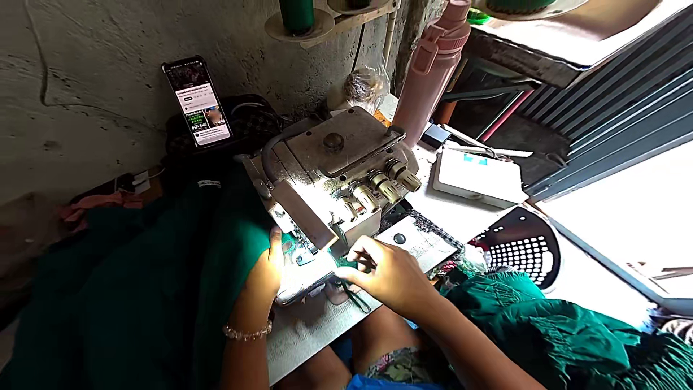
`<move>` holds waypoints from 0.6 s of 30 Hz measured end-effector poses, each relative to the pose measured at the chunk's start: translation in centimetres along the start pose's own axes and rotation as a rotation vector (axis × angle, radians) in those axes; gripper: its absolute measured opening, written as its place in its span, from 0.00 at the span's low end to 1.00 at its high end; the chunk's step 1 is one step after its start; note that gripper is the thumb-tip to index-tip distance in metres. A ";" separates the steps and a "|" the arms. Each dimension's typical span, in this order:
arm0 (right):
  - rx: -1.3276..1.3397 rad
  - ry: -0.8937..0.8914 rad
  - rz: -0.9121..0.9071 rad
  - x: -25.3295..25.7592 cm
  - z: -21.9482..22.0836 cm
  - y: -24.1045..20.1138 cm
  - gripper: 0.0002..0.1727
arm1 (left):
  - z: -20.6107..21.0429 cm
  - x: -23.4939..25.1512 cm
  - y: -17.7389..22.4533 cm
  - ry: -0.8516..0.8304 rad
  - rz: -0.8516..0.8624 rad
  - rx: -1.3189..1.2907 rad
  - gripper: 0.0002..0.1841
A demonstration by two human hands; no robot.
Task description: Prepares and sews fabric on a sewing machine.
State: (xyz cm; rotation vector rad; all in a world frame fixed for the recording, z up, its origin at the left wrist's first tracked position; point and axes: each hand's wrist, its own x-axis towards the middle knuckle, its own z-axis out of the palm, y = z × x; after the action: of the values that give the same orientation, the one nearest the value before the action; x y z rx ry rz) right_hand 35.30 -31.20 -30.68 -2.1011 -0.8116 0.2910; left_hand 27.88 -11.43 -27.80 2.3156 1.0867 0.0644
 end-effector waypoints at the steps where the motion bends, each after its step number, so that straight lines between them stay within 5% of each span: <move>1: -0.038 -0.024 -0.025 -0.5 -0.9 -0.2 0.22 | 0.0 -0.1 -0.2 0.020 -0.029 -0.040 0.36; 8: -0.186 0.197 -0.359 -1.7 0.5 -2.0 0.18 | 0.2 -4.7 -1.9 0.262 -0.116 -0.226 0.36; 13: -0.355 0.234 -0.421 0.4 4.3 -4.4 0.17 | 0.6 -7.2 -3.2 0.430 -0.009 -0.255 0.28; 18: -0.397 0.251 -0.450 2.6 6.8 -5.8 0.18 | 0.7 -8.1 -3.6 0.417 0.007 -0.307 0.26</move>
State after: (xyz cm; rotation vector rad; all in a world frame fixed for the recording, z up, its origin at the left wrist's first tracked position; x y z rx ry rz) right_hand 31.47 -22.71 -30.17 -2.1745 -1.2282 -0.3966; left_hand 20.17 -15.81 -28.71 2.0732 1.1688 0.6942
